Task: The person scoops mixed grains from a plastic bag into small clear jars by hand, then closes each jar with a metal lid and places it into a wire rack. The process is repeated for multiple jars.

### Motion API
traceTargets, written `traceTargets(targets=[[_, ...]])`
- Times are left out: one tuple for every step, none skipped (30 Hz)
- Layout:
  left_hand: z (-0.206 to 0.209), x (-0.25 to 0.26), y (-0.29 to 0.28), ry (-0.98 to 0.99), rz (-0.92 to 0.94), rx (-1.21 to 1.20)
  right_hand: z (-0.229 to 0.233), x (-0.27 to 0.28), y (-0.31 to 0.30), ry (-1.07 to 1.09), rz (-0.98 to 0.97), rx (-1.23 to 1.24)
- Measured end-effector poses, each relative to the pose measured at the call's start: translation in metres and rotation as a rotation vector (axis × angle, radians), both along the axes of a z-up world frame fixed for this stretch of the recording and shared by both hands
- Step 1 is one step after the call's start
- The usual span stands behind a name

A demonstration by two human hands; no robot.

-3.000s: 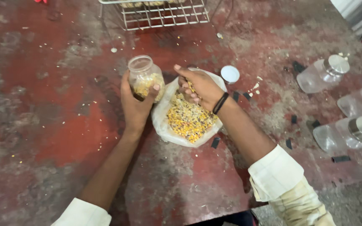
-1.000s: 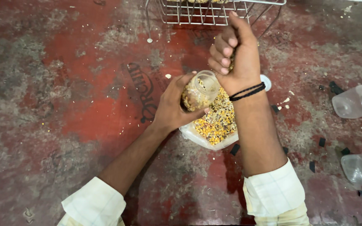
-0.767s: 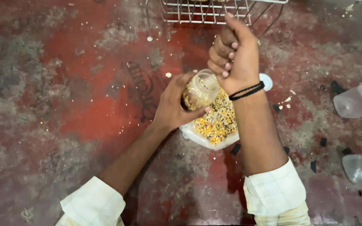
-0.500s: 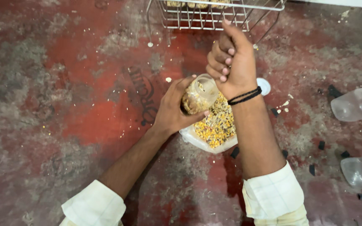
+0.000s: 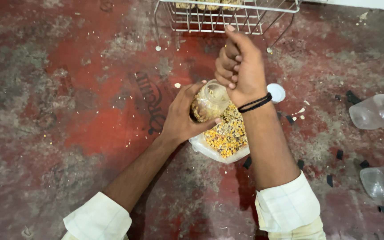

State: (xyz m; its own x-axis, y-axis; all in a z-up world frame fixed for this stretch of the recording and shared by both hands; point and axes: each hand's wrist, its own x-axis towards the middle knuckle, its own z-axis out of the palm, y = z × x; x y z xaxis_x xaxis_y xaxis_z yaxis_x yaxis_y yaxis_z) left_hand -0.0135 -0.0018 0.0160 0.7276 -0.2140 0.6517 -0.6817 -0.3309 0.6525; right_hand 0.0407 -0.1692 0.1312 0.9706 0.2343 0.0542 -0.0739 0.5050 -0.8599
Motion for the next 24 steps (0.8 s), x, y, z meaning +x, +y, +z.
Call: traceTargets(targets=[[-0.002,-0.001,0.0,0.002,-0.001,0.006,0.0,0.0,-0.002,-0.005,0.009,-0.003],[-0.003,-0.001,0.001,0.003,-0.001,0.014,0.0,0.001,-0.004,-0.011,0.019,-0.005],[-0.005,-0.002,0.001,0.004,-0.002,0.011,-0.001,0.0,-0.004,0.001,0.021,0.01],[-0.004,-0.001,0.001,-0.004,-0.004,0.008,0.001,0.001,-0.004,0.004,0.021,0.026],[-0.003,0.0,0.001,-0.011,-0.007,0.005,0.003,0.001,-0.004,0.008,0.022,0.041],[-0.002,-0.001,0.001,-0.017,-0.009,0.001,0.004,0.0,-0.004,0.002,0.02,0.039],[-0.001,-0.002,0.001,-0.023,-0.011,-0.004,0.004,-0.002,-0.003,-0.004,0.018,0.037],[0.001,-0.002,0.001,-0.032,-0.014,-0.008,0.006,-0.002,-0.002,-0.013,0.016,0.035],[0.003,-0.002,0.001,-0.018,-0.013,-0.012,0.006,-0.003,0.0,-0.003,0.008,0.032],[0.004,-0.002,0.001,-0.007,-0.013,-0.017,0.007,-0.003,0.0,0.005,0.001,0.029],[0.004,0.0,0.0,0.005,-0.012,-0.021,0.008,-0.001,0.001,0.013,-0.007,0.025],[0.002,-0.001,0.0,-0.001,-0.01,-0.011,0.006,-0.002,0.0,0.002,0.005,0.023],[-0.001,0.001,0.001,-0.007,-0.007,-0.001,0.003,-0.001,-0.002,-0.008,0.017,0.021],[-0.005,0.0,0.002,-0.011,-0.002,0.011,0.0,0.0,-0.002,-0.017,0.031,0.021],[-0.008,-0.002,0.002,0.0,0.001,0.009,-0.003,-0.001,-0.003,-0.013,0.041,0.023],[-0.008,0.001,0.002,-0.001,0.003,0.007,-0.003,0.001,-0.003,-0.02,0.049,0.024],[-0.007,0.002,0.002,-0.003,0.005,0.005,-0.002,0.002,-0.003,-0.027,0.058,0.025],[-0.006,0.003,0.001,-0.009,0.006,0.001,-0.002,0.003,-0.003,-0.022,0.051,0.015],[-0.004,0.002,0.001,-0.015,0.007,-0.003,-0.001,0.002,-0.001,-0.017,0.044,0.005],[-0.003,0.0,0.001,-0.018,0.009,-0.007,-0.002,0.0,0.001,-0.009,0.038,-0.005],[-0.002,-0.003,0.001,0.008,0.009,-0.01,-0.003,-0.003,0.004,-0.007,0.035,-0.015],[0.001,-0.004,0.001,0.024,0.006,-0.012,-0.002,-0.003,0.006,-0.016,0.029,-0.025],[0.004,0.0,0.001,0.04,0.003,-0.015,0.001,-0.001,0.006,-0.024,0.023,-0.036],[0.004,0.001,0.0,0.024,0.004,-0.015,0.001,0.0,0.006,-0.041,0.018,-0.047]])
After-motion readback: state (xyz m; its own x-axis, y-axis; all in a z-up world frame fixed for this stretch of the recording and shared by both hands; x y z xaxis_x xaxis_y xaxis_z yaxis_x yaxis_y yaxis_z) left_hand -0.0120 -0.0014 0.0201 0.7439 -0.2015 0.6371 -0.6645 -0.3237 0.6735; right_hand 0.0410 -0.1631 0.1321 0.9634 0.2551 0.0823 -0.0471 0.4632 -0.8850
